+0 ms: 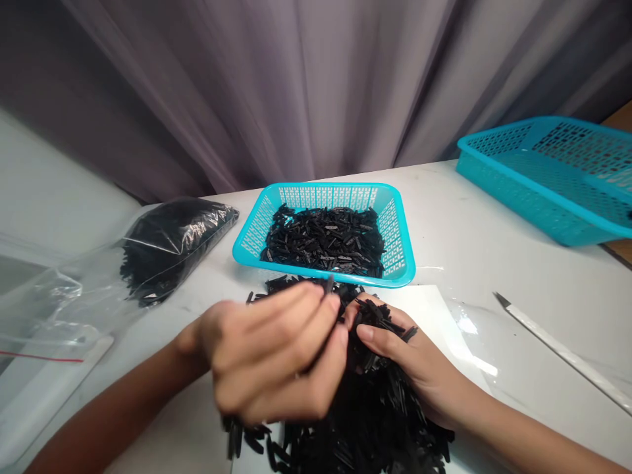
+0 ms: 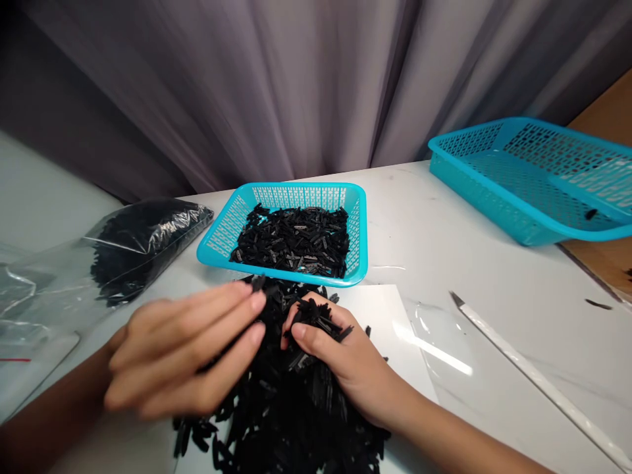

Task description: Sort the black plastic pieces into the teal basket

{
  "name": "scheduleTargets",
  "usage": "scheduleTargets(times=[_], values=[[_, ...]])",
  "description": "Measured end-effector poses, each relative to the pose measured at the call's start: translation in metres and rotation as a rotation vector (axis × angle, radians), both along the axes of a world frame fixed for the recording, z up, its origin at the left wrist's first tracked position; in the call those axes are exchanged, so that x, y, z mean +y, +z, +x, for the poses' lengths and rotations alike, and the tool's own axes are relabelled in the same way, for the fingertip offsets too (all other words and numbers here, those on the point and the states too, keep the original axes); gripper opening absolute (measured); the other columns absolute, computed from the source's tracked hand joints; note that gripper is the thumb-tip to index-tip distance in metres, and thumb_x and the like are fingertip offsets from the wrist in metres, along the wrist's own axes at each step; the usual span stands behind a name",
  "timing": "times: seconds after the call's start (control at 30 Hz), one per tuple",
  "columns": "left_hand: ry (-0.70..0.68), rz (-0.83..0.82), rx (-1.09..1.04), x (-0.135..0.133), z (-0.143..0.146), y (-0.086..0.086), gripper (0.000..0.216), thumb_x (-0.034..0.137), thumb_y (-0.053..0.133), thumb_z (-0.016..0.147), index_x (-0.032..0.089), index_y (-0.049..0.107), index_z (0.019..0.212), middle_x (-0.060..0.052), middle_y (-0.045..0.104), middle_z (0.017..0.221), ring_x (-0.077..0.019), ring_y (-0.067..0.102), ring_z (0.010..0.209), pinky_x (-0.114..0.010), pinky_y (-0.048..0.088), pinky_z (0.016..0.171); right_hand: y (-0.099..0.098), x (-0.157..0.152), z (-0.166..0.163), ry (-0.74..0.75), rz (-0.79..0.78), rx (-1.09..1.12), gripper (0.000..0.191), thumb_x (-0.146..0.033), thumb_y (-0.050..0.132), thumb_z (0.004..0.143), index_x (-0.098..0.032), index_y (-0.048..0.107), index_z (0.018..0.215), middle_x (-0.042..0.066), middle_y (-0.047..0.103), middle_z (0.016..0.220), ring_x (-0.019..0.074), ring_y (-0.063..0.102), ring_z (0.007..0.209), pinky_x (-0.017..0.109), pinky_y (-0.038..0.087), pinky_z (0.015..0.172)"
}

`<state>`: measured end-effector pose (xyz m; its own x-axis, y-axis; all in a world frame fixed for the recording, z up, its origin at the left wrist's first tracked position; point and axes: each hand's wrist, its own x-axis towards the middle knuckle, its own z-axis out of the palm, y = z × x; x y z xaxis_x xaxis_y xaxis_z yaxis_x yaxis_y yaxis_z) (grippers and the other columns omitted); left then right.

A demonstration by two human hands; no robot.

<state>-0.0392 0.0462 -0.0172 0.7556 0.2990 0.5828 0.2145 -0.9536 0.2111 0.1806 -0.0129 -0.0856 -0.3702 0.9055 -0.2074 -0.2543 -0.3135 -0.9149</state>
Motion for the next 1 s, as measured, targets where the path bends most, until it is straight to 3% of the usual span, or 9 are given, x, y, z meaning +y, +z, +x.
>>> scheduleTargets(times=[0.13, 0.23, 0.33, 0.6, 0.83, 1.0], values=[[0.131, 0.17, -0.029, 0.038, 0.006, -0.014, 0.025, 0.014, 0.065, 0.09, 0.026, 0.072, 0.111, -0.003, 0.078, 0.104, -0.0245, 0.075, 0.101, -0.037, 0.064, 0.091, 0.0, -0.001, -0.001, 0.016, -0.028, 0.005, 0.022, -0.044, 0.067, 0.09, -0.023, 0.065, 0.087, -0.001, 0.064, 0.082, 0.0158, 0.055, 0.079, 0.028, 0.041, 0.075], [0.203, 0.306, 0.01, 0.064, 0.009, -0.033, 0.033, 0.011, 0.059, 0.093, 0.019, 0.064, 0.124, -0.005, 0.077, 0.101, -0.0189, 0.075, 0.095, -0.033, 0.061, 0.091, 0.001, -0.001, -0.001, 0.016, -0.017, -0.013, 0.022, -0.045, 0.065, 0.09, -0.023, 0.064, 0.087, -0.001, 0.064, 0.083, 0.0158, 0.053, 0.078, 0.028, 0.039, 0.072], [0.25, 0.299, -0.018, 0.072, 0.008, -0.047, 0.036, 0.009, 0.058, 0.093, 0.017, 0.06, 0.128, -0.005, 0.077, 0.104, -0.0165, 0.074, 0.093, -0.03, 0.061, 0.089, 0.003, 0.0, -0.001, 0.025, -0.001, -0.025, 0.024, -0.046, 0.064, 0.091, -0.022, 0.064, 0.086, 0.0, 0.064, 0.083, 0.0169, 0.054, 0.08, 0.029, 0.039, 0.073], [0.408, -0.075, -0.245, 0.057, 0.006, -0.05, 0.04, 0.012, 0.07, 0.086, 0.021, 0.061, 0.124, -0.002, 0.077, 0.098, -0.0178, 0.075, 0.094, -0.033, 0.06, 0.096, 0.002, 0.0, -0.001, 0.022, -0.011, -0.025, 0.025, -0.047, 0.065, 0.09, -0.022, 0.063, 0.087, 0.001, 0.064, 0.084, 0.0176, 0.054, 0.078, 0.03, 0.039, 0.071], [0.418, -0.578, -0.588, 0.042, 0.021, -0.03, 0.048, 0.015, 0.08, 0.076, 0.018, 0.059, 0.119, 0.0, 0.076, 0.086, -0.0156, 0.076, 0.081, -0.027, 0.064, 0.079, 0.0, 0.0, -0.001, 0.025, -0.006, -0.024, 0.023, -0.046, 0.065, 0.09, -0.023, 0.064, 0.087, -0.001, 0.065, 0.083, 0.0163, 0.053, 0.078, 0.029, 0.038, 0.072], [0.419, -0.747, -0.645, 0.032, 0.022, -0.017, 0.051, 0.013, 0.082, 0.072, 0.019, 0.058, 0.117, 0.0, 0.075, 0.087, -0.0164, 0.076, 0.084, -0.028, 0.064, 0.081, 0.001, -0.001, -0.002, 0.02, -0.018, -0.024, 0.024, -0.047, 0.065, 0.09, -0.023, 0.064, 0.086, 0.0, 0.064, 0.083, 0.0166, 0.053, 0.078, 0.03, 0.038, 0.072]])
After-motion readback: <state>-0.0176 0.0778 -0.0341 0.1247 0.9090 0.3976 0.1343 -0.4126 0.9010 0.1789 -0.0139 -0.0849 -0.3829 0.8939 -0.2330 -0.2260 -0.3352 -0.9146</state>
